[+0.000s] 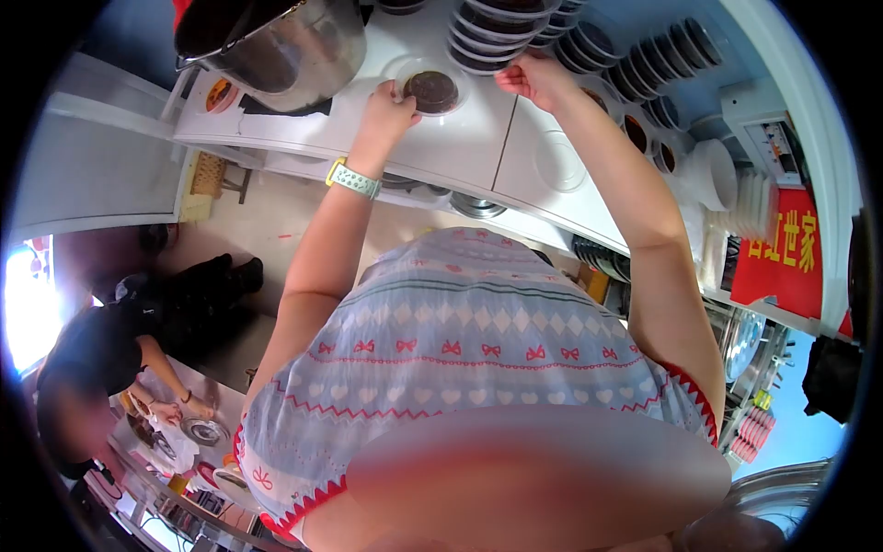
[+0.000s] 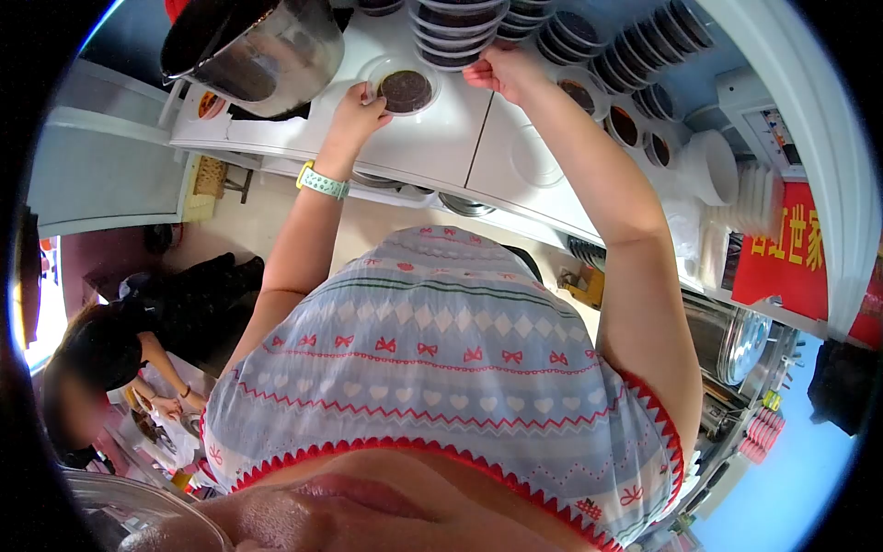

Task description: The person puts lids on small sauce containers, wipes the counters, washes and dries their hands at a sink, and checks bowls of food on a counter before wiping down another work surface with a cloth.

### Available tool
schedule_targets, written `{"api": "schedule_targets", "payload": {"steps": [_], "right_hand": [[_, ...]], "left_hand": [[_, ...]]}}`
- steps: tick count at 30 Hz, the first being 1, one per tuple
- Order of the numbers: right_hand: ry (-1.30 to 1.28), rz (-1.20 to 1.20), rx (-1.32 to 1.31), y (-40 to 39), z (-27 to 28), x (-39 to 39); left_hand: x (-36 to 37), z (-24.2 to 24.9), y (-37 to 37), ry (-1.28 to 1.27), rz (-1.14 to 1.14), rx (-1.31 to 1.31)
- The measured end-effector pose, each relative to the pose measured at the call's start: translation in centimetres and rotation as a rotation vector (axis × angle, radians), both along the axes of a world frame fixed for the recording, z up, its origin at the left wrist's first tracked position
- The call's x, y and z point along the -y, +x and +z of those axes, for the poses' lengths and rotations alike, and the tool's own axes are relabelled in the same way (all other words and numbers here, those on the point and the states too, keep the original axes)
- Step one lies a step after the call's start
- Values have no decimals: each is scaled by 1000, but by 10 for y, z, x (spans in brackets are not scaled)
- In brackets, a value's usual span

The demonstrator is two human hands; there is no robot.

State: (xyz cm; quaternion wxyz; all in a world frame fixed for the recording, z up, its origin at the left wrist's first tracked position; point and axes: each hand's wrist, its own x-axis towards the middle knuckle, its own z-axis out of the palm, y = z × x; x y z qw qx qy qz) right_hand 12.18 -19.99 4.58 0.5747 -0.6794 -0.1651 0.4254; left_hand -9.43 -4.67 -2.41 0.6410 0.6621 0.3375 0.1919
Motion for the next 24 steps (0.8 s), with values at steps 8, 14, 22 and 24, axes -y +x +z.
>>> {"api": "schedule_targets", "payload": {"steps": [8, 14, 22, 24], "right_hand": [[-16, 29, -15, -17, -2, -15], [32, 24, -108, -17, -18, -32], [132, -10, -151, -13, -28, -49], [143, -58, -164, -24, -19, -45]], "left_hand": [[-8, -6, 47, -76, -51, 102], [-11, -8, 62, -276, 4, 259], [-7, 3, 69, -88, 75, 374], [4, 4, 74, -216, 79, 395]]}}
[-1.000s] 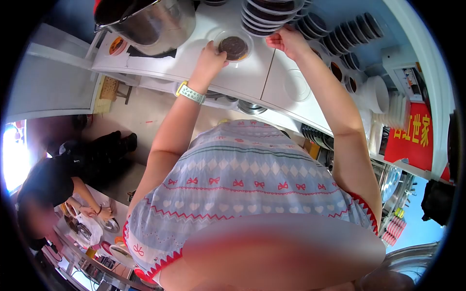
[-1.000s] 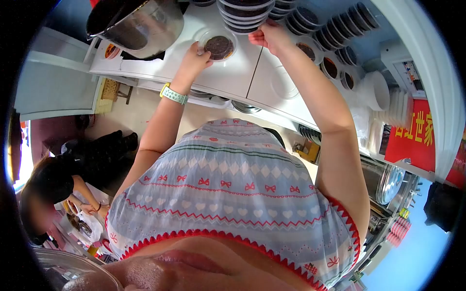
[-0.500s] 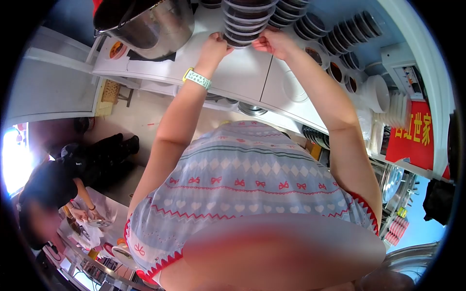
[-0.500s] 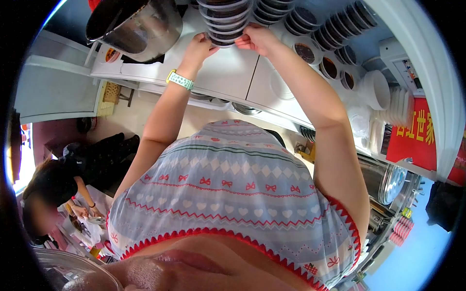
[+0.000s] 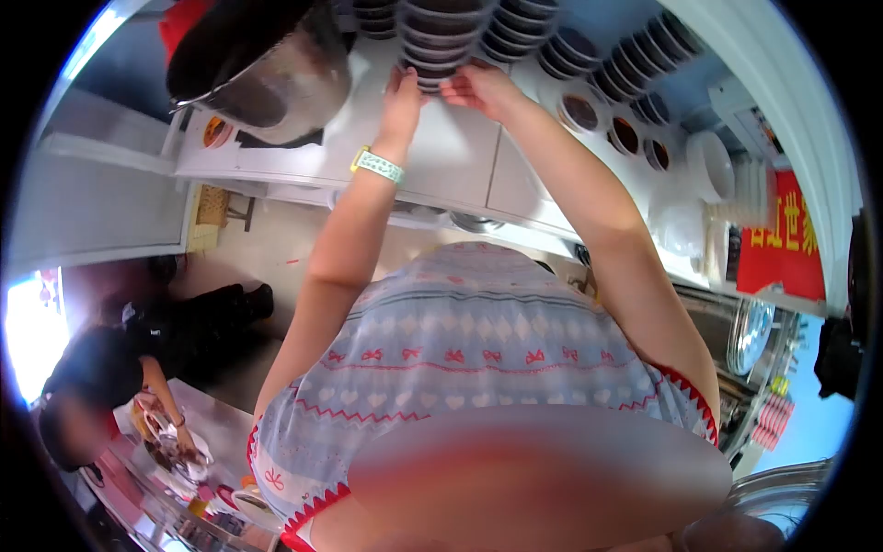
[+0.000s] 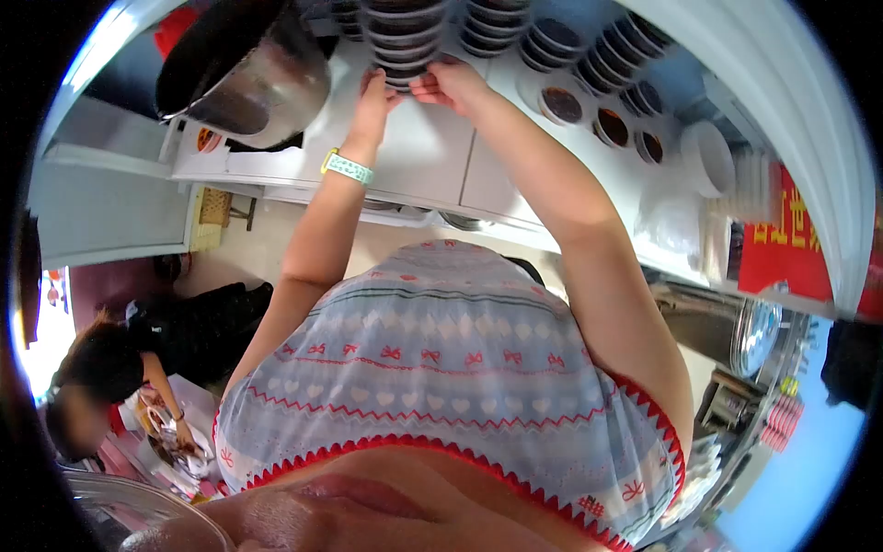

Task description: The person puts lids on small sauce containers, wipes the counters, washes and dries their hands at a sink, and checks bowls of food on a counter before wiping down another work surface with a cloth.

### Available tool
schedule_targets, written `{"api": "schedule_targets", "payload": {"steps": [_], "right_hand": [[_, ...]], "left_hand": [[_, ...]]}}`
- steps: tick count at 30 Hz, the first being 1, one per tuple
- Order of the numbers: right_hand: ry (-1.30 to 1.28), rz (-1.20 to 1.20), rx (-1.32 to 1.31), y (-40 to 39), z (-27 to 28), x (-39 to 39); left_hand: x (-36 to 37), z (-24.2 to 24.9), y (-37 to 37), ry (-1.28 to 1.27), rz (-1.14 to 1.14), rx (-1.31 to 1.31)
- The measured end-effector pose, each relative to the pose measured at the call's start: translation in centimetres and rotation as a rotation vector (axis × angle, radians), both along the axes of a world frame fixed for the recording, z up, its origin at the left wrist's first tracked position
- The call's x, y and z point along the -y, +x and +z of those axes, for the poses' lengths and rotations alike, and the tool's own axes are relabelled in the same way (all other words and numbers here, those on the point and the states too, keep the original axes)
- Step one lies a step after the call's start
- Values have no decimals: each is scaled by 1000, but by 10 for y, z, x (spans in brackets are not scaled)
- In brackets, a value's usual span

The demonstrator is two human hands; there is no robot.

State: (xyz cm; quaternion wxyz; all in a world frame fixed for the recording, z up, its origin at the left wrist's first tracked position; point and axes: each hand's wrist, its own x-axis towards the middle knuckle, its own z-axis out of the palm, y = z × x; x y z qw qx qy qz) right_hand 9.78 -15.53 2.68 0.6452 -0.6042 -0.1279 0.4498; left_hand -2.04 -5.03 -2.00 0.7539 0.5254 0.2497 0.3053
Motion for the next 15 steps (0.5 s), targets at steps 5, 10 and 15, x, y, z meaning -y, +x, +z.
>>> {"api": "schedule_targets", "payload": {"steps": [5, 10, 15], "right_hand": [[253, -420, -217, -15, -11, 58], [359, -859, -378, 20, -42, 153], [169, -774, -266, 52, -61, 181]], "left_hand": [[-2, -6, 2, 116, -105, 52], [5, -14, 11, -42, 156, 8], [-4, 4, 3, -279, -92, 51]]}}
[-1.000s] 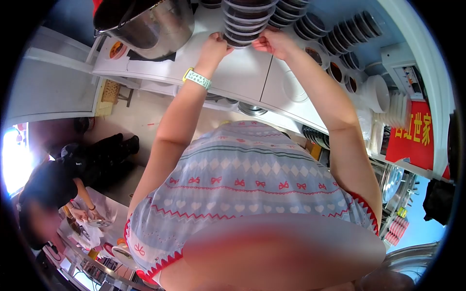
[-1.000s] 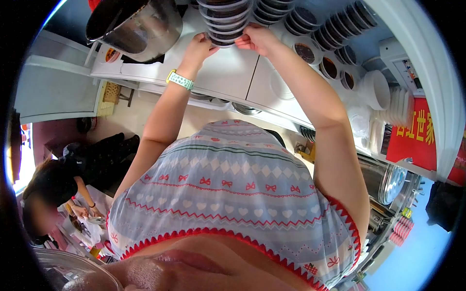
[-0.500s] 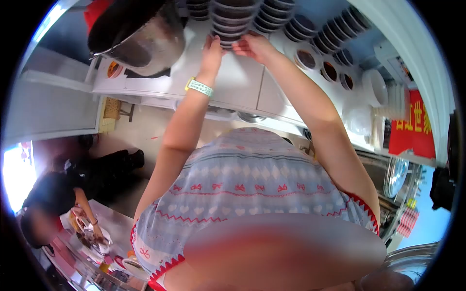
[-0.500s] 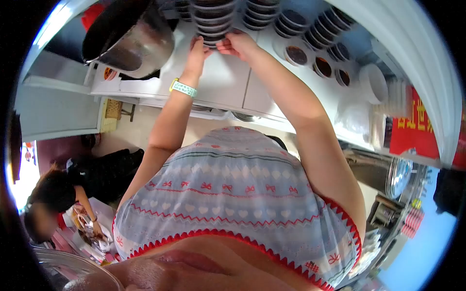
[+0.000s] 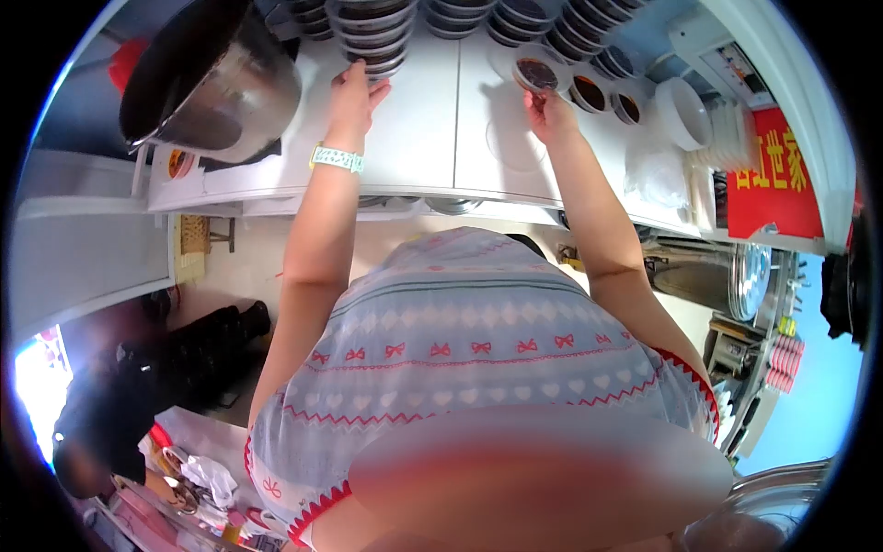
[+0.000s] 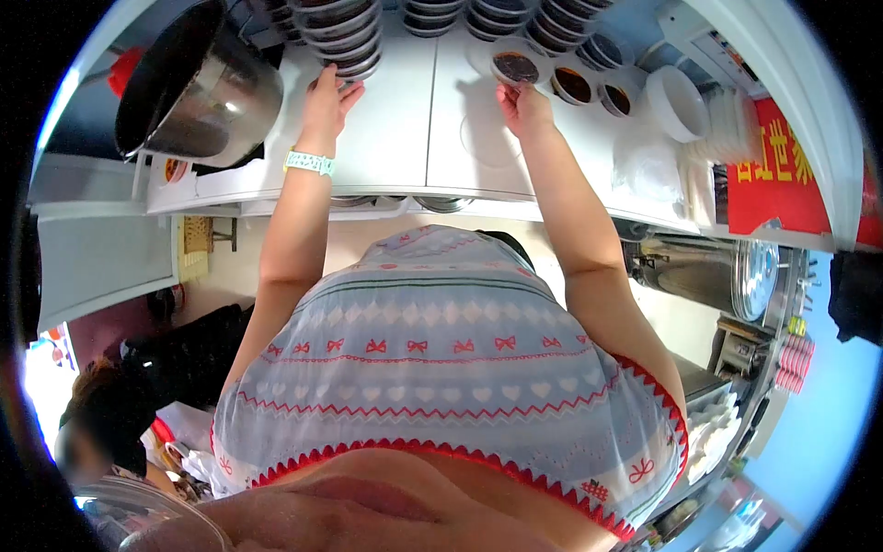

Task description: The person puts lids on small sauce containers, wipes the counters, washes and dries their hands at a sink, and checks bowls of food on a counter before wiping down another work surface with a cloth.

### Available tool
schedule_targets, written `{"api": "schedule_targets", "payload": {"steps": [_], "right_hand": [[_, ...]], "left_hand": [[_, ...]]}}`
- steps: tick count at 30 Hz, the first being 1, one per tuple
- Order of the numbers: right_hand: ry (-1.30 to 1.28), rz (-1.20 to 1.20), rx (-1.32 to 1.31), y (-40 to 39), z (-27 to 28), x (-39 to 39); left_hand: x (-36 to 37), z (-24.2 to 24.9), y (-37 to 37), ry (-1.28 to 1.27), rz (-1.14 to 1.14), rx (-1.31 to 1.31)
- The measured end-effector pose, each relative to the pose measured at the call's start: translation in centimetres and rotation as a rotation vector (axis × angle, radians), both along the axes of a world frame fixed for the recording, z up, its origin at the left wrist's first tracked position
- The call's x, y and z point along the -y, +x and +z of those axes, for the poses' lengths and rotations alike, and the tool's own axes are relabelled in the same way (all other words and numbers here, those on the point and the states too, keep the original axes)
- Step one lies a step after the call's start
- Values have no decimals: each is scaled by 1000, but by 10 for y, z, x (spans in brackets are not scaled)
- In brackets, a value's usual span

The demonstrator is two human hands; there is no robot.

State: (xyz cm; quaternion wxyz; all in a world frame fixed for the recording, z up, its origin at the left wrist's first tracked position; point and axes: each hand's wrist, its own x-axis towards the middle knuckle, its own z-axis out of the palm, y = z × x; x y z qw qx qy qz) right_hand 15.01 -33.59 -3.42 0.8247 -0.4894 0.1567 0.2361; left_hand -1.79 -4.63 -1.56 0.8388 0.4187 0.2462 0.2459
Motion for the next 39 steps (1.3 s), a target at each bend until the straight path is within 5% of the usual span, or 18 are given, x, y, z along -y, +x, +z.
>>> {"api": "schedule_targets", "payload": {"steps": [11, 13, 16, 18, 22, 24, 27, 31, 36, 39], "right_hand": [[-112, 384, 122, -75, 9, -36], [-107, 407, 136, -70, 10, -44], [-213, 529, 183, -66, 21, -50], [-590, 675, 286, -62, 37, -55], [-765, 540, 420, -32, 31, -70], [-838, 623, 568, -18, 24, -76], [-668, 607, 509, -22, 14, -83], [-396, 576, 411, -47, 9, -78], [-138, 481, 305, -109, 31, -51], [-182, 538, 266, -127, 54, -39]], "left_hand": [[-6, 5, -14, 7, 27, -154], [-17, 4, -20, -67, -106, -27], [-20, 1, -31, -79, -73, -65], [-11, 5, -42, -83, -6, -133], [41, 17, -58, -125, 22, -274], [64, 16, -53, 7, -84, -287], [57, -49, -15, 727, -133, -329], [66, -66, 12, 950, -95, -374], [108, 7, -48, 264, -130, -119], [121, 33, -74, 178, -235, -111]]}}
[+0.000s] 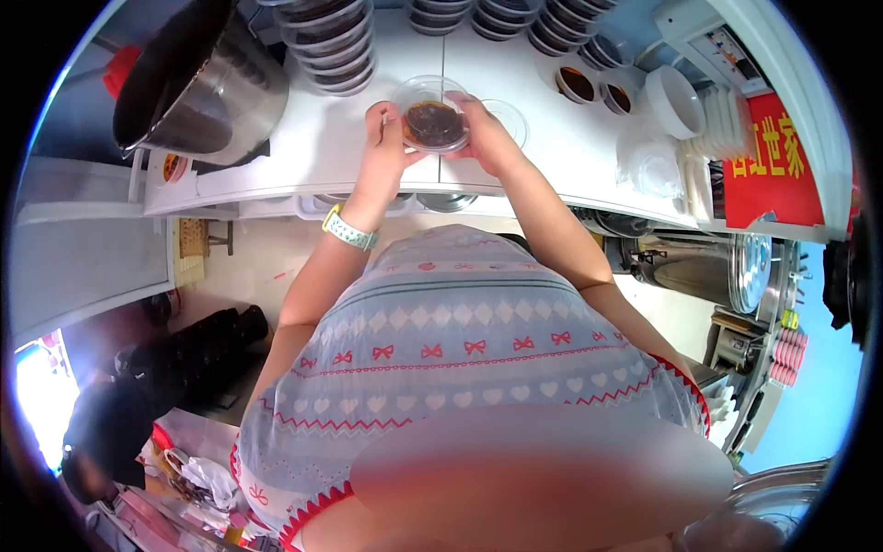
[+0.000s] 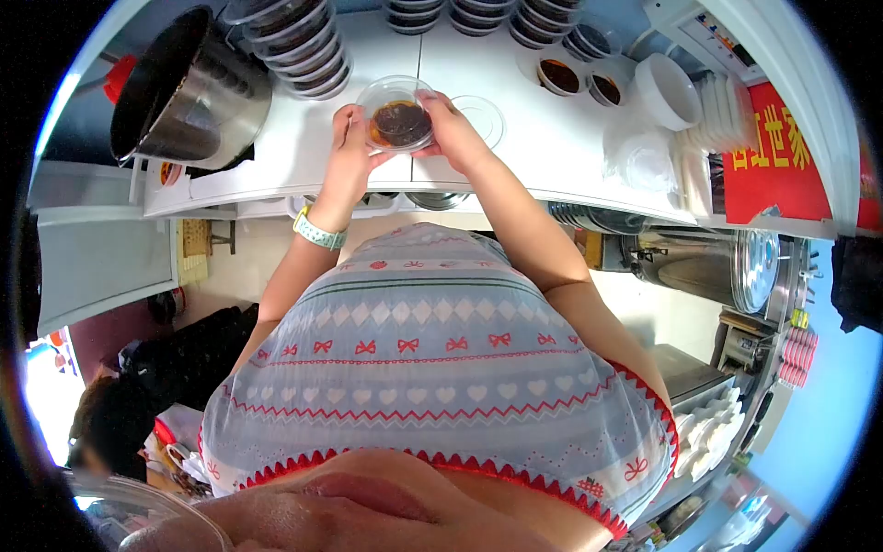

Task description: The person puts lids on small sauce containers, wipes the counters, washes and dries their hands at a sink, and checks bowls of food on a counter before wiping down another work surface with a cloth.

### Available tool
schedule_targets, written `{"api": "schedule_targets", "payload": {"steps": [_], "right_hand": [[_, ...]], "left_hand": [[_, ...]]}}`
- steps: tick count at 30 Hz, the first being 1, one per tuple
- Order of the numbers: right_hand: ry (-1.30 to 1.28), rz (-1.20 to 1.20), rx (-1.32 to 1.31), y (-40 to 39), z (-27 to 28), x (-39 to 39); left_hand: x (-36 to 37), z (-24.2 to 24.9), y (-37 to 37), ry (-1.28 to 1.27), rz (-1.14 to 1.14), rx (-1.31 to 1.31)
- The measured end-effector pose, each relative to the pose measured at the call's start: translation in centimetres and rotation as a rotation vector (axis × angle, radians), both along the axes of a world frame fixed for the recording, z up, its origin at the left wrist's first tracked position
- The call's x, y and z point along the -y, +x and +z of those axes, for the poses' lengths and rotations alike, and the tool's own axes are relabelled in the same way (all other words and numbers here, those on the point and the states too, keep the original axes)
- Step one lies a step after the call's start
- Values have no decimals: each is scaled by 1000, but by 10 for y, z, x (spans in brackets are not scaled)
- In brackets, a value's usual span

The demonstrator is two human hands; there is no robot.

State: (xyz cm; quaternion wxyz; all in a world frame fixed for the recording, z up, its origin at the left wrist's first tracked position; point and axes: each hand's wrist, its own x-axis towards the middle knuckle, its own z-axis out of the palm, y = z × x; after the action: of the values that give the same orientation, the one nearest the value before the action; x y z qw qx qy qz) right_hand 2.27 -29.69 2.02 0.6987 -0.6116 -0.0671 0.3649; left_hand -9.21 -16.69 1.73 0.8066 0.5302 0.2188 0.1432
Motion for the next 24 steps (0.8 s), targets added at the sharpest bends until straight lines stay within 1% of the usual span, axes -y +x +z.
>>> {"api": "schedule_targets", "payload": {"steps": [2, 4, 6, 7, 9, 11, 13, 14, 16, 17, 19, 20, 22, 23, 24], "right_hand": [[85, 148, -59, 3, -9, 3], [106, 148, -41, -4, -10, 2], [123, 133, 7, -10, -5, 2], [123, 147, 2, -12, -2, 0], [236, 118, -7, -17, 6, -1], [226, 157, -18, -21, 15, -3], [236, 147, 24, -26, 20, -5], [235, 153, 24, -27, 17, -5], [305, 188, 92, -26, 11, -2], [304, 193, 91, -23, 13, -1], [327, 258, -133, -15, 21, -1], [327, 263, -135, -16, 23, -4], [237, 248, -194, -18, 25, -12], [239, 253, -195, -16, 15, -14], [290, 178, -166, -14, 1, -17]], "left_hand": [[-4, 7, -6, 45, -15, -8], [-10, 7, -13, 94, -24, -20], [-13, 5, -12, -3, -61, 77], [-14, 5, -14, -3, -47, 72], [-12, 13, -17, -201, -88, 241], [-8, 14, -18, -217, -31, 262], [-11, 4, -16, -82, 16, 269], [-13, 4, -17, -82, 22, 270], [-17, 5, -19, 73, 9, 286], [-21, 5, -21, 73, 15, 286], [-30, 4, -23, 205, -101, 224], [-29, 6, -25, 206, -95, 222], [-22, 11, -25, 65, -110, 184], [-16, 10, -26, 67, -106, 183], [-7, 7, -28, 144, 22, 105]]}}
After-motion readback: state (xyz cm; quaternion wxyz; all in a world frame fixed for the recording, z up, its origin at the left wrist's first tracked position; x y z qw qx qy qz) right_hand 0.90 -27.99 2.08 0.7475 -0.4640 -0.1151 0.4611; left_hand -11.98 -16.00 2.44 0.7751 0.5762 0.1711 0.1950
